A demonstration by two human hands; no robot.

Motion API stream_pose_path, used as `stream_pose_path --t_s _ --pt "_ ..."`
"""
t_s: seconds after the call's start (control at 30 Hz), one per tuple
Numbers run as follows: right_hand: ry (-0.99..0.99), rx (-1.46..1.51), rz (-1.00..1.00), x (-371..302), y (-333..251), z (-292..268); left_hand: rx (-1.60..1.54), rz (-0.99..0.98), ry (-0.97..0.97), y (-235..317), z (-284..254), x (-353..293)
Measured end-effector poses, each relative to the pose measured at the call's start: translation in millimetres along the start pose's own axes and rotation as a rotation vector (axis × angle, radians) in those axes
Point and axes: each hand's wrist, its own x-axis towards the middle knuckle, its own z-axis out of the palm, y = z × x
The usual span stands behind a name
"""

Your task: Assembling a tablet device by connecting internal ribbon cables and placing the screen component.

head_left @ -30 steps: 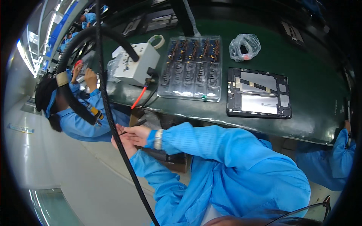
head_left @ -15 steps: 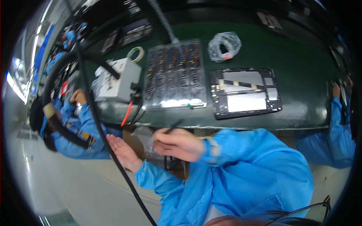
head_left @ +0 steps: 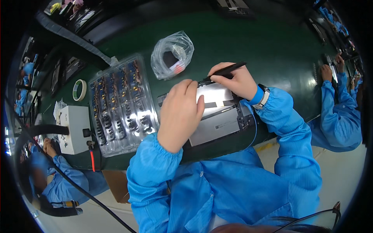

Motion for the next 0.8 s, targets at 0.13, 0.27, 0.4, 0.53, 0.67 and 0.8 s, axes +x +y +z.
stream_pose_path --t_s 0.13,0.27,0.4,0.53,0.67,0.8 --pt "-0.096 0.031 0.057 1 5 -2 0.014 -0.053 -0.013 -11 21 10" --pt "-0.097 0.047 0.033 2 2 1 0.007 -0.078 -0.046 -14 19 10" --pt "-0.092 -0.019 0.037 3 3 1 0.007 -0.094 -0.068 -14 19 12" --pt "-0.082 -0.04 0.02 3 3 1 -0.014 -0.094 -0.065 -13 19 12" --pt "-0.097 -0.032 0.033 4 2 1 0.059 -0.044 -0.07 -14 22 9" --pt "-0.078 -0.024 0.007 3 3 0 0.12 -0.032 -0.089 -13 22 9"
